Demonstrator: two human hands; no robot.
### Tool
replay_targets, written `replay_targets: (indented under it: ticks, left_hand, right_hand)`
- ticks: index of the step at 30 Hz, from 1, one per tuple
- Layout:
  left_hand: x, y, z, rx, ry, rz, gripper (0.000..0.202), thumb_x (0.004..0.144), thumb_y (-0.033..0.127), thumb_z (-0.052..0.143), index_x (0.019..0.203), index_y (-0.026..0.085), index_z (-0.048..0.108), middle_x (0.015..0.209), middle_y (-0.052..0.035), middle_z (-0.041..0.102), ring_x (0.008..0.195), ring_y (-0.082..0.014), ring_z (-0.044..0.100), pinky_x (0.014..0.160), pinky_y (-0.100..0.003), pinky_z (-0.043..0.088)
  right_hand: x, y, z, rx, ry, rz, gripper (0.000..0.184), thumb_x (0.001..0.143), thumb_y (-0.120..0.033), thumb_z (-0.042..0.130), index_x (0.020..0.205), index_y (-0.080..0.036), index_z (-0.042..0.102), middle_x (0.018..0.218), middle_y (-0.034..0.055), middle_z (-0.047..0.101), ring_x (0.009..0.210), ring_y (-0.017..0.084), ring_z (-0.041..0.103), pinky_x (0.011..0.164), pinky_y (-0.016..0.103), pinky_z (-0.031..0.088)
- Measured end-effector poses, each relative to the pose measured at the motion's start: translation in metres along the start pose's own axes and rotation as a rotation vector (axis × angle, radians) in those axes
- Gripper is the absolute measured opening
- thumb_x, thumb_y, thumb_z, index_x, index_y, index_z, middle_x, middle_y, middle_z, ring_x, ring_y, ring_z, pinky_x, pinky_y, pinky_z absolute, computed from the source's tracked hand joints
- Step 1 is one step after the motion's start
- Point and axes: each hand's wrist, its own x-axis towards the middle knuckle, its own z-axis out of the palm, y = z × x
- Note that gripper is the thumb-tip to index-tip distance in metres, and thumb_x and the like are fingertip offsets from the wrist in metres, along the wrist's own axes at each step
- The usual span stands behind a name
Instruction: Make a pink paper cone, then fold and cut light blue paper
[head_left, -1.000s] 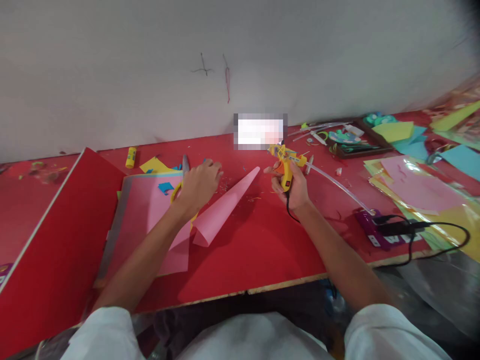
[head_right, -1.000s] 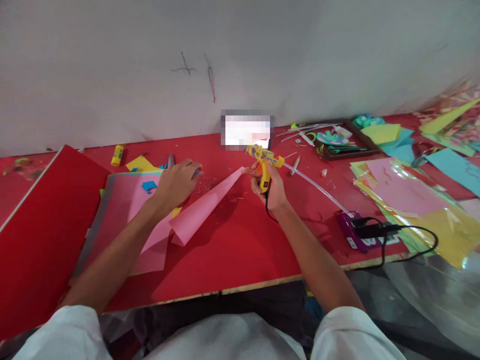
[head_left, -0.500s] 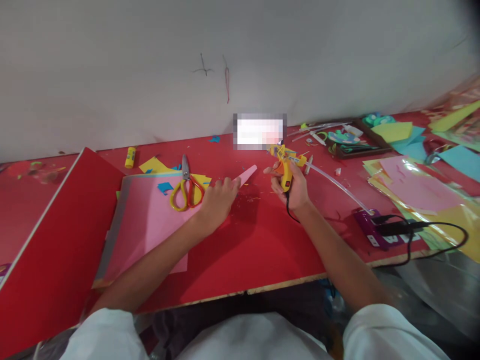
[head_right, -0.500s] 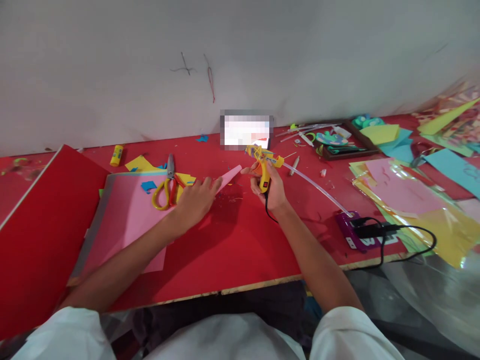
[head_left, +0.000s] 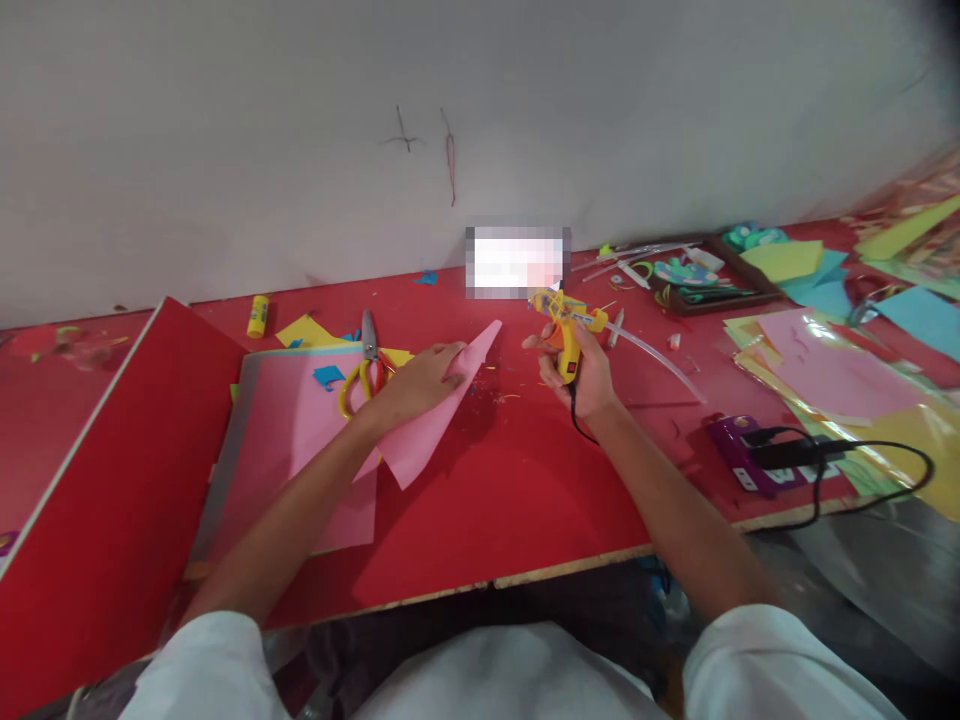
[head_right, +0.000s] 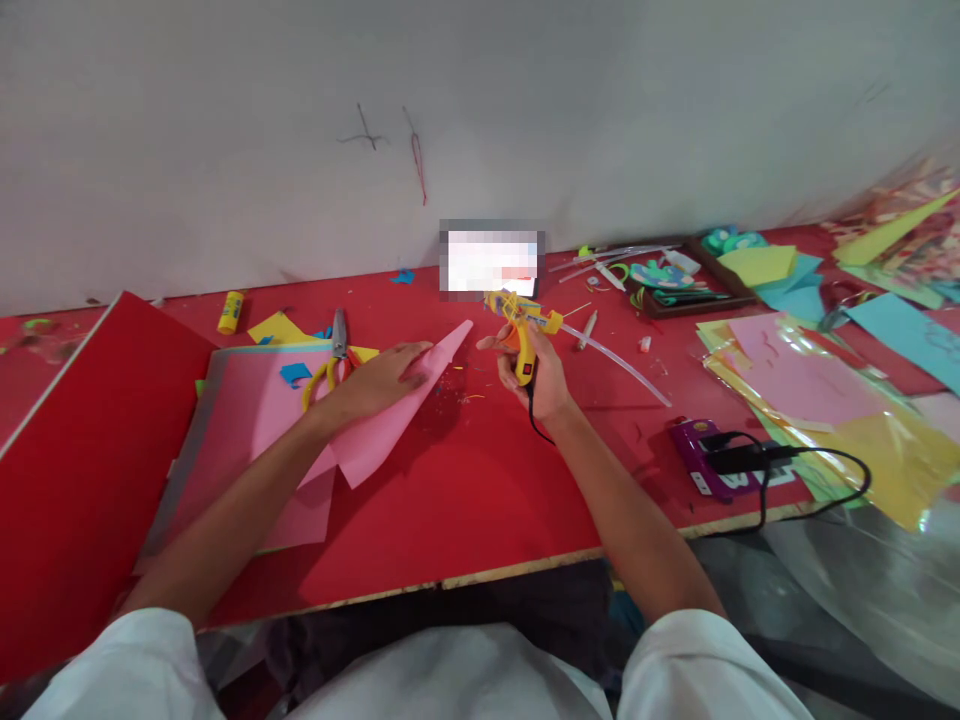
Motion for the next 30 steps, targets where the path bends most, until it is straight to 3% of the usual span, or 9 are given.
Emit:
replay_targets:
  ticks: [4, 9, 12, 16, 21, 23, 26, 30]
  left_hand:
    - [-0.008, 0.021, 0.002, 0.343, 0.075, -0.030, 0.054, 0.108, 0.022, 0.030, 0.160, 0.016, 0.043, 0.158, -0.0184, 0.055, 0.136, -0.0348, 0.062, 0.101, -0.050, 0.055]
    - [-0.008, 0.041, 0.012, 0.561, 0.052, -0.073, 0.058, 0.109, 0.041, 0.045, 0.159, 0.010, 0.044, 0.140, -0.0252, 0.064, 0.126, -0.0417, 0.065, 0.093, -0.050, 0.056]
    - [-0.006, 0.039, 0.011, 0.525, 0.034, -0.095, 0.064, 0.107, 0.036, 0.052, 0.164, 0.012, 0.036, 0.137, -0.0254, 0.067, 0.127, -0.0434, 0.065, 0.093, -0.052, 0.056]
    - [0.001, 0.018, 0.001, 0.194, 0.094, -0.117, 0.070, 0.101, 0.031, 0.058, 0.166, 0.017, 0.035, 0.143, -0.0211, 0.067, 0.129, -0.0402, 0.067, 0.105, -0.053, 0.052]
    - [0.011, -0.006, 0.013, -0.447, 0.154, -0.058, 0.077, 0.095, 0.048, 0.066, 0.163, 0.021, 0.040, 0.167, -0.0155, 0.046, 0.154, -0.0353, 0.045, 0.124, -0.051, 0.040]
    - [0.013, -0.008, 0.026, -0.667, 0.135, -0.057, 0.077, 0.094, 0.052, 0.068, 0.161, 0.024, 0.042, 0.169, -0.0139, 0.044, 0.155, -0.0340, 0.044, 0.125, -0.050, 0.040]
    - [0.013, -0.005, 0.043, -0.893, 0.096, -0.024, 0.080, 0.091, 0.050, 0.071, 0.160, 0.024, 0.041, 0.164, -0.0147, 0.051, 0.148, -0.0339, 0.053, 0.121, -0.051, 0.046]
    - [0.010, -0.002, 0.048, -1.066, 0.112, -0.056, 0.086, 0.090, 0.052, 0.073, 0.163, 0.024, 0.036, 0.160, -0.0149, 0.054, 0.137, -0.0342, 0.061, 0.114, -0.052, 0.052]
  right_hand:
    - [0.000, 0.002, 0.001, 0.037, -0.020, -0.010, 0.042, 0.097, -0.068, 0.056, 0.097, -0.025, 0.060, 0.104, 0.0059, 0.082, 0.038, 0.006, 0.036, 0.033, 0.025, 0.018]
    - [-0.001, 0.003, 0.003, 0.014, -0.018, -0.003, 0.046, 0.095, -0.071, 0.056, 0.097, -0.025, 0.059, 0.105, 0.0074, 0.082, 0.038, 0.006, 0.035, 0.032, 0.024, 0.020]
    - [-0.001, 0.003, 0.004, 0.015, -0.032, 0.002, 0.047, 0.096, -0.071, 0.055, 0.097, -0.025, 0.058, 0.105, 0.0076, 0.082, 0.039, 0.006, 0.035, 0.031, 0.023, 0.019]
    - [-0.002, 0.002, 0.004, -0.008, -0.040, 0.002, 0.047, 0.096, -0.072, 0.056, 0.098, -0.025, 0.060, 0.107, 0.0070, 0.082, 0.038, 0.006, 0.035, 0.030, 0.023, 0.019]
    - [-0.004, 0.000, 0.007, -0.078, -0.040, 0.025, 0.049, 0.094, -0.072, 0.061, 0.094, -0.023, 0.065, 0.106, 0.0082, 0.081, 0.040, 0.005, 0.039, 0.031, 0.023, 0.023]
    - [-0.003, 0.001, 0.008, -0.108, -0.049, 0.052, 0.051, 0.092, -0.073, 0.063, 0.091, -0.023, 0.066, 0.100, 0.0085, 0.080, 0.040, 0.005, 0.041, 0.031, 0.022, 0.026]
    - [0.000, 0.006, 0.007, -0.138, -0.071, 0.106, 0.052, 0.089, -0.074, 0.067, 0.088, -0.022, 0.065, 0.090, 0.0080, 0.079, 0.039, 0.007, 0.043, 0.031, 0.022, 0.029]
    - [0.003, 0.013, 0.001, -0.187, -0.077, 0.137, 0.054, 0.089, -0.074, 0.068, 0.087, -0.020, 0.066, 0.083, 0.0079, 0.078, 0.040, 0.008, 0.047, 0.031, 0.022, 0.032]
